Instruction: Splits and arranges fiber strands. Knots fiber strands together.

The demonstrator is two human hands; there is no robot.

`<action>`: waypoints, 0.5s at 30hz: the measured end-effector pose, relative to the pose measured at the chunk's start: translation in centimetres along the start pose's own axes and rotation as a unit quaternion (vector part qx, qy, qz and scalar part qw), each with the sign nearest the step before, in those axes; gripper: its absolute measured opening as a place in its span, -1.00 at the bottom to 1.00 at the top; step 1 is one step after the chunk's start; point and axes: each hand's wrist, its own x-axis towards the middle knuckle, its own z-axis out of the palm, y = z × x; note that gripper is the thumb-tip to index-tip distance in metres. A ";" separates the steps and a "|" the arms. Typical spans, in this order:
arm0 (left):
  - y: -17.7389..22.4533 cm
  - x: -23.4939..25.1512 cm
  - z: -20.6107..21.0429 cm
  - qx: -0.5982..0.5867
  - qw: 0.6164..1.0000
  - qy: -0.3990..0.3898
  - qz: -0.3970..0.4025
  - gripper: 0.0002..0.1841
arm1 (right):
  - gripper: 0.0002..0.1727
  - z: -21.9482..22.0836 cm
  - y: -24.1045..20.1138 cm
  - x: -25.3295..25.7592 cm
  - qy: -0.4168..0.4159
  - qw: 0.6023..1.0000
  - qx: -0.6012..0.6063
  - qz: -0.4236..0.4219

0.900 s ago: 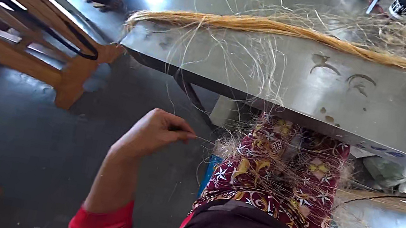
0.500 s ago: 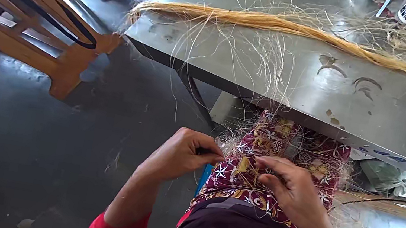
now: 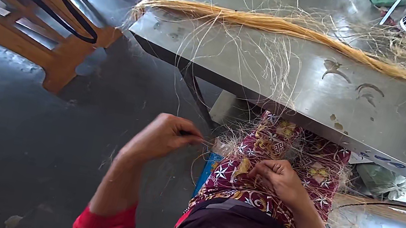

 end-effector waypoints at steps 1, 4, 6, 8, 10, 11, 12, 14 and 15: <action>-1.3 -0.4 -1.3 0.048 0.998 0.028 -0.029 -0.91 | -0.66 -0.4 0.5 -0.1 0.012 1.000 0.012 0.002; -4.4 -2.2 -3.7 0.163 0.958 0.174 -0.162 -0.86 | -0.63 -1.0 1.3 -0.5 0.054 0.997 0.051 0.007; -4.7 -3.0 -3.6 0.169 0.925 0.260 -0.221 -0.78 | -0.62 -0.9 1.4 -0.9 0.073 0.995 0.072 0.004; -3.2 -3.2 -2.2 0.097 0.931 0.265 -0.231 -0.77 | -0.61 -0.6 1.4 -1.2 0.081 0.993 0.081 -0.002; -1.3 -3.1 0.3 -0.030 0.954 0.203 -0.221 -0.84 | -0.61 -0.3 1.2 -1.4 0.078 0.994 0.082 -0.012; -0.6 -2.9 1.8 -0.111 0.956 0.164 -0.215 -0.87 | -0.61 -0.2 1.2 -1.5 0.074 0.994 0.079 -0.019; 0.0 -2.7 3.3 -0.194 0.950 0.121 -0.214 -0.84 | -0.61 0.0 1.1 -1.6 0.071 0.994 0.076 -0.025; 1.5 -2.2 6.0 -0.336 0.913 0.047 -0.225 -0.73 | -0.62 0.1 1.1 -1.9 0.068 0.994 0.083 -0.030; 2.2 -1.9 7.1 -0.399 0.887 0.030 -0.231 -0.68 | -0.62 0.1 1.2 -2.0 0.066 0.993 0.095 -0.031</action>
